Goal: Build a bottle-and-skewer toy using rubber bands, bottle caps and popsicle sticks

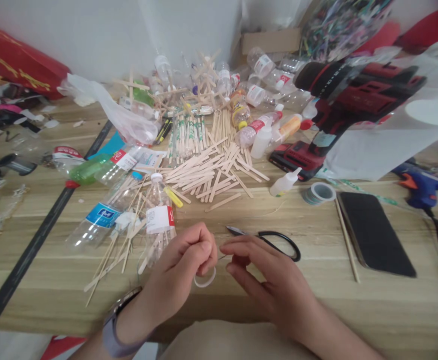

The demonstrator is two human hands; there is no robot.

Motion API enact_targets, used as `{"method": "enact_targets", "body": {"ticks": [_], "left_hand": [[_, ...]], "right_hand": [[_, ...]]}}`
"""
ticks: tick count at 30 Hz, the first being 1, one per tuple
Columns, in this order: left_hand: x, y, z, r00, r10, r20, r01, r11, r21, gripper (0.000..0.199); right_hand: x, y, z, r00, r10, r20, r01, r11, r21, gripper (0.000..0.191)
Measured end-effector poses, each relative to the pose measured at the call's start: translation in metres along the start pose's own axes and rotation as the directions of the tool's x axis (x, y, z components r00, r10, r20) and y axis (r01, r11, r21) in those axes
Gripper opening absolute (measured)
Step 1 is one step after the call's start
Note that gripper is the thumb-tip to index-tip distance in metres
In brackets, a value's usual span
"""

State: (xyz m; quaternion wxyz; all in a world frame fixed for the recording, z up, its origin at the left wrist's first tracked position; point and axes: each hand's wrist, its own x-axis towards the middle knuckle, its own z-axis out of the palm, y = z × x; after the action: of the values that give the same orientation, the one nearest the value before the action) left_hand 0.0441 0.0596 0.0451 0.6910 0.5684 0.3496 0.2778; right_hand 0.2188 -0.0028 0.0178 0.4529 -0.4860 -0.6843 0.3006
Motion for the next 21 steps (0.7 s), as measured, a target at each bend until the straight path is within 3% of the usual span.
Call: {"method": "enact_targets", "body": {"ticks": [8, 12, 21], "left_hand": [[-0.002, -0.001, 0.0, 1.0, -0.002, -0.001, 0.002, 1.0, 0.004, 0.03], [-0.003, 0.001, -0.001, 0.996, -0.065, 0.055, 0.068, 0.996, -0.05, 0.029], [0.0, 0.002, 0.001, 0.97, -0.18, 0.162, 0.207, 0.964, -0.165, 0.025]], "right_hand": [[0.007, -0.002, 0.003, 0.995, -0.028, 0.095, 0.033, 0.998, -0.048, 0.022], [0.01, -0.005, 0.0, 0.989, -0.035, 0.141, 0.044, 0.997, -0.065, 0.029], [0.009, -0.007, 0.005, 0.982, 0.017, 0.189, -0.063, 0.969, 0.239, 0.024]]}}
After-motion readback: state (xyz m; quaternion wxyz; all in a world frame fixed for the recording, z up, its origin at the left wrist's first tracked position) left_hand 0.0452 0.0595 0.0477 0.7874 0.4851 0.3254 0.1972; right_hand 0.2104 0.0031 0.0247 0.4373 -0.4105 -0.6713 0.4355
